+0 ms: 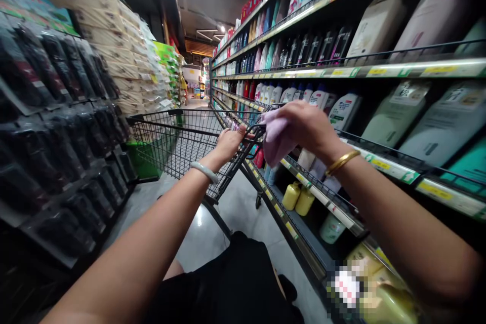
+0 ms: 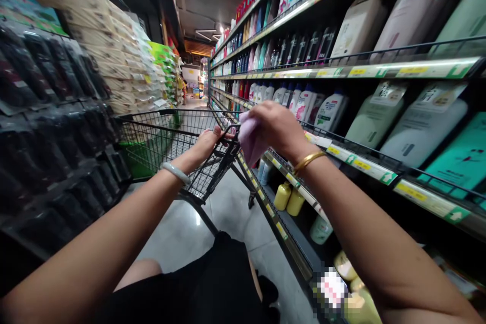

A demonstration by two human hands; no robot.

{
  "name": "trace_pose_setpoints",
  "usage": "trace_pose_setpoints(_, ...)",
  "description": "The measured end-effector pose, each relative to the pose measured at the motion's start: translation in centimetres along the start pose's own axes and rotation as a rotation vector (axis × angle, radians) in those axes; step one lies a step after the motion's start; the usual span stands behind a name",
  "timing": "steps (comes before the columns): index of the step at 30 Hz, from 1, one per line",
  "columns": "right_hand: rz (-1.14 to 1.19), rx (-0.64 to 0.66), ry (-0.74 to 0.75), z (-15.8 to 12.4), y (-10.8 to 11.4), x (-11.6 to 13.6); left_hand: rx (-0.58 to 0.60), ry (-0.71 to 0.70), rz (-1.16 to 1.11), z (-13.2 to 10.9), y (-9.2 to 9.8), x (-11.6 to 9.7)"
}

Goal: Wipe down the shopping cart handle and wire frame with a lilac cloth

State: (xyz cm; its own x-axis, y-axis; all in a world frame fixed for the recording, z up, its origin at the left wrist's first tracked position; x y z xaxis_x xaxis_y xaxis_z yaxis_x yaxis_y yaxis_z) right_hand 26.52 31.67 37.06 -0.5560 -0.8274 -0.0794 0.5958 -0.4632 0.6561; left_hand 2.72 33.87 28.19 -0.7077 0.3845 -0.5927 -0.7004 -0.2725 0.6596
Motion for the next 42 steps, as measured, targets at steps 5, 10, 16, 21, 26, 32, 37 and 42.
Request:
trace_pose_setpoints(5,0.458,0.140,-0.250,1.9,1.2,-1.0,-0.063,-0.008,-0.033,-1.2,1.3,1.4)
trace_pose_setpoints(10,0.636,0.226,-0.291,3.8,-0.3,-1.7,-0.087,-0.033,-0.064,-2.2,2.2,1.8)
trace_pose_setpoints(16,0.818,0.197,-0.340,4.0,-1.2,-0.8,-0.069,-0.053,-0.086,-3.2,2.8,1.4)
trace_pose_setpoints(21,0.773,0.150,-0.307,3.0,-1.0,-1.6,-0.085,-0.040,-0.088,-3.9,3.2,1.2)
trace_pose_setpoints(26,0.734,0.126,-0.337,2.2,-0.9,-1.3,-0.094,-0.036,-0.068,-5.3,3.9,0.8)
trace_pose_setpoints(32,0.684,0.195,-0.151,2.3,0.3,1.7,-0.154,-0.045,-0.159,-8.4,5.5,1.2)
trace_pose_setpoints(37,0.509,0.002,-0.179,2.0,0.3,3.3,-0.210,-0.033,-0.236,-10.1,7.0,2.4)
trace_pose_setpoints(42,0.480,-0.026,-0.015,0.9,0.0,6.5,-0.206,0.019,-0.303,-10.8,8.9,4.4)
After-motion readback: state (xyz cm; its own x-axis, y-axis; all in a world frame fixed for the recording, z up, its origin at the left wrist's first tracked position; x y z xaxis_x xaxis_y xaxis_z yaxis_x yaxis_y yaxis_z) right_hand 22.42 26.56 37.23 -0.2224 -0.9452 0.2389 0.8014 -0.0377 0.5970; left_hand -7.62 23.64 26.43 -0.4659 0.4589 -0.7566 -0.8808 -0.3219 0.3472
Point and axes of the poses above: each hand's wrist, its own z-axis towards the middle knuckle, its own y-axis out of the back of the hand, x = y × z, the point moved 3 cm from there along z, towards the middle knuckle
